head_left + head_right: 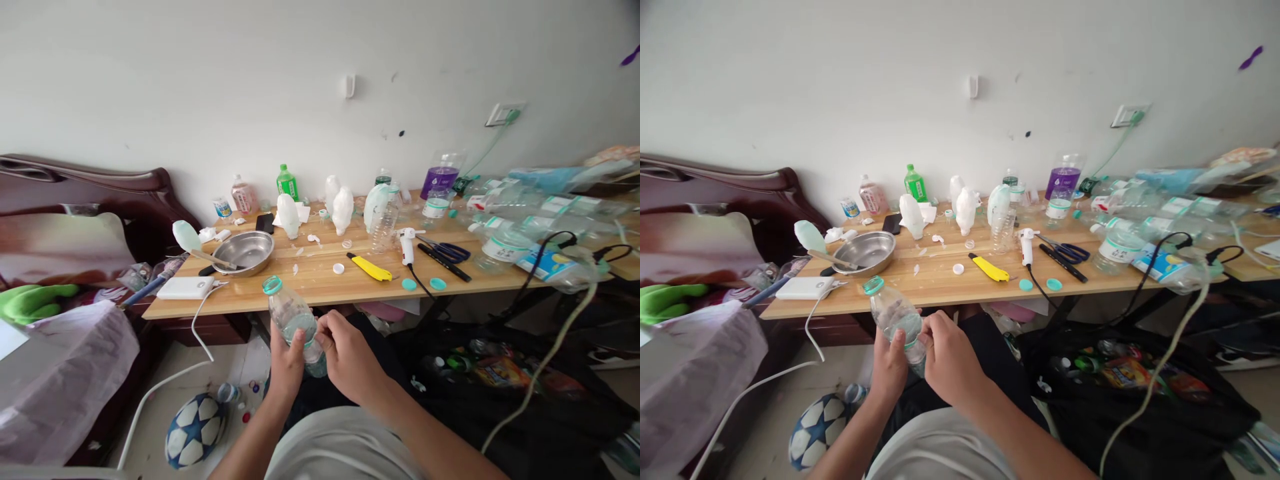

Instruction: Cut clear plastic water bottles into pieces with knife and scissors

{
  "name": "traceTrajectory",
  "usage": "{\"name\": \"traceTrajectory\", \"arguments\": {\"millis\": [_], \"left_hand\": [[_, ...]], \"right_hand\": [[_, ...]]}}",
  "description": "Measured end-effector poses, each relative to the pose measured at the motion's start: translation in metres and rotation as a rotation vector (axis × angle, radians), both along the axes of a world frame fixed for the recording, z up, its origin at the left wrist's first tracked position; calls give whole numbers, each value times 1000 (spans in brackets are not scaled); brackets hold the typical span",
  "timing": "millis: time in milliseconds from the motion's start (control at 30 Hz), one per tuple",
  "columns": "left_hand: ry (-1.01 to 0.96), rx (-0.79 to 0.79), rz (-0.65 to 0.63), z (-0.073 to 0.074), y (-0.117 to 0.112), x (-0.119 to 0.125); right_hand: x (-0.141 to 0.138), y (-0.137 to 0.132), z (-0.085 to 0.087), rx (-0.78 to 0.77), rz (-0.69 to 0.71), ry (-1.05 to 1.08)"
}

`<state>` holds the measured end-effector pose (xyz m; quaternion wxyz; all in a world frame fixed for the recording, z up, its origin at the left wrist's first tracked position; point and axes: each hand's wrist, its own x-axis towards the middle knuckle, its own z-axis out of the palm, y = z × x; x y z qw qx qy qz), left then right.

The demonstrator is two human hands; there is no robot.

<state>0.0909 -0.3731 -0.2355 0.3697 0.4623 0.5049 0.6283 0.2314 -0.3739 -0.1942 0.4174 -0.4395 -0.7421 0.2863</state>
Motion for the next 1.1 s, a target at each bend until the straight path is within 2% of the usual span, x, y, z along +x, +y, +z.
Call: {"name": "traceTrajectory", "arguments": {"millis": [233, 400, 567, 733, 833, 933, 1100], "left_hand": [[-18, -57, 73, 1, 0, 5], [-90, -117, 155, 4, 8, -2], [-285, -126, -15, -4, 10, -18], [-137, -127, -29, -13, 3, -22], [-69, -94, 11, -18, -1, -17], [-71, -73, 96, -21, -2, -12], [12, -118, 135, -12, -1, -10]], "right_hand": [[-7, -10, -15, 80, -75, -56], [-3, -27, -22, 85, 31, -6], [16, -11, -12, 25, -100, 111], [9, 5, -7, 15, -19, 164], [-1, 4, -15, 51, 20, 171], [-7, 4, -23, 92, 0, 174], [-8, 4, -27, 85, -86, 92]]}}
